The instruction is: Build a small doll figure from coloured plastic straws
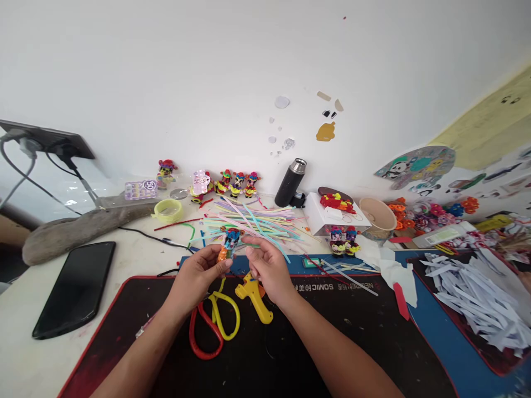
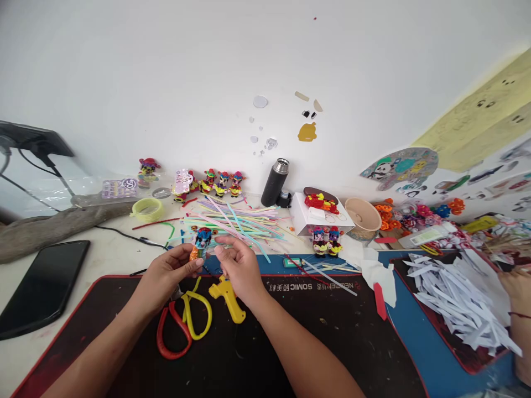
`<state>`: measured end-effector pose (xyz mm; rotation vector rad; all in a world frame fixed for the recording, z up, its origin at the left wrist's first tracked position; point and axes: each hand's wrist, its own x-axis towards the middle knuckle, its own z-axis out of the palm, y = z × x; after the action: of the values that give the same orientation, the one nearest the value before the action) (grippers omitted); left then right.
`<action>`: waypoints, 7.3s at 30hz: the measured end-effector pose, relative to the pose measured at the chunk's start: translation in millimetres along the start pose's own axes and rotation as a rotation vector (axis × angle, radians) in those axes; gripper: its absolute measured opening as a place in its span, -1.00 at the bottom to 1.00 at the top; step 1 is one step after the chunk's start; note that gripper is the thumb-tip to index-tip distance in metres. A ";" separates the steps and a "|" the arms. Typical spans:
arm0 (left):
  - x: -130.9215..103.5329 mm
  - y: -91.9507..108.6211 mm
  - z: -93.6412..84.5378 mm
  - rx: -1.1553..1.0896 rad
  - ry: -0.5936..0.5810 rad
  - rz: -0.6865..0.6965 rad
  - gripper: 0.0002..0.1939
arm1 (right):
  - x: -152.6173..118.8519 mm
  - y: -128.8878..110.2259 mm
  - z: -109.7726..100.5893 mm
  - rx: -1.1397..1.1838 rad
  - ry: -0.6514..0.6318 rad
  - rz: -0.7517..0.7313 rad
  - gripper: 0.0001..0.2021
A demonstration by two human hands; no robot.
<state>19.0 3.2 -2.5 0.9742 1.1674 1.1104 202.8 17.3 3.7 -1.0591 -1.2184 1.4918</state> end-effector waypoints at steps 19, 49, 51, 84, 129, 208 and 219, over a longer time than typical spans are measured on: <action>3.6 -10.3 0.6 -0.098 -0.012 0.082 -0.48 | -96.0 20.5 -33.8 -1.152 -0.152 -0.060 -0.76; -1.6 -11.8 7.8 -0.220 -0.155 0.169 -0.54 | -35.7 13.0 12.6 0.105 -0.108 0.073 -0.35; -1.3 -12.4 6.8 -0.219 -0.143 0.173 -0.55 | -29.7 15.7 20.9 0.137 -0.137 0.075 -0.36; 5.8 -6.9 -7.3 -0.344 -0.047 0.170 -0.62 | -25.8 35.8 16.5 0.150 -0.159 0.062 -0.48; 1.4 -9.9 9.5 -0.296 0.051 0.245 -0.57 | -24.3 37.7 20.1 0.144 0.009 -0.008 -0.48; -4.3 -5.0 10.0 -0.192 0.101 0.258 -0.39 | -30.2 32.1 23.2 0.246 -0.032 0.050 -0.55; 12.2 -1.5 -12.8 -0.392 0.293 0.302 -0.48 | -29.6 31.1 22.5 0.271 -0.025 0.043 -0.51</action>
<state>7.0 15.1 -8.2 0.7087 0.9937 1.6967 183.6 -19.3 -21.7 -0.8911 -0.9815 1.6535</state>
